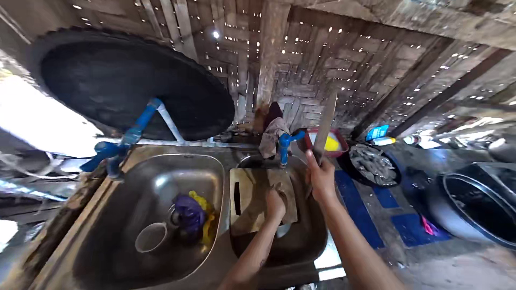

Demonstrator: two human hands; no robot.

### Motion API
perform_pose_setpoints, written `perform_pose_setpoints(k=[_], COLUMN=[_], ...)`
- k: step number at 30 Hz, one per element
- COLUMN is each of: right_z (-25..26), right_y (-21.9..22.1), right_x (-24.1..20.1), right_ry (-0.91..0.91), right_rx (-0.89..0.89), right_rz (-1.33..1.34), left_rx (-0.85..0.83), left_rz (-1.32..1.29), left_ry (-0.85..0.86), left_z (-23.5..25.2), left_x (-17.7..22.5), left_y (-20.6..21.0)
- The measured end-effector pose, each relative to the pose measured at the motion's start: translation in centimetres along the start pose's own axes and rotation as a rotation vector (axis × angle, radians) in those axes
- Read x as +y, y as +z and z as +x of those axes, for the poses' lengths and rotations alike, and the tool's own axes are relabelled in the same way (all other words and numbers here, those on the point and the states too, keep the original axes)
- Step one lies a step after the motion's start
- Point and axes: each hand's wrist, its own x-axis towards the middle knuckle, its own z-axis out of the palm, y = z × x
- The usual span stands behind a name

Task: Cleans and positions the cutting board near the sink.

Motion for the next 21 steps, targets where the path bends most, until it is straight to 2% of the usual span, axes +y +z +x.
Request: perform_pose_setpoints(k=[2,4,5,7,10,13,15,17,19,21], right_z=[-1.3,-3.6,-4.7,-6.7,-7.9,-8.4,-8.6,-8.7,-8.5,-8.4], right_y=[-1.3,-2.3,-2.4,-2.0,0.0,1.6,2.0,2.3,2.6,2.8], right_x=[5.4,10.1,11.8,13.4,13.1,12.3,12.3,12.1,11.6,11.4], right_ry=[0.069,0.181,0.26,0.38,0.419,0.341,0.281,0.258,0.249,0.226], right_rx=[0.106,0.142,0.121,-0.034,-0.305,-0.366,-0.326,-0.296,-0.301,-0.319], right_rz=[-0.033,-0.203,-0.326,-0.53,-0.721,-0.783,-0.76,-0.735,-0.73,-0.771], left_rx=[0.083,0.074,0.064,0.081,0.158,0.232,0.297,0.316,0.197,0.095], left_rz=[-0.148,-0.292,-0.318,-0.233,-0.057,0.019,-0.076,-0.307,-0.537,-0.653], left_ry=[-0.031,-0.039,-0.028,0.014,0.035,0.035,0.045,-0.015,-0.174,-0.274], left_z=[1.2,2.0,2.2,2.2,1.8,1.7,1.4,0.3,-1.8,-3.1], left_x=[0.9,1.5,1.8,2.7,3.9,3.6,2.2,0.5,0.0,0.1], left_y=[-0.4,-0.8,-0.9,-1.6,-3.0,-4.2,-4.6,-3.9,-2.3,-0.8])
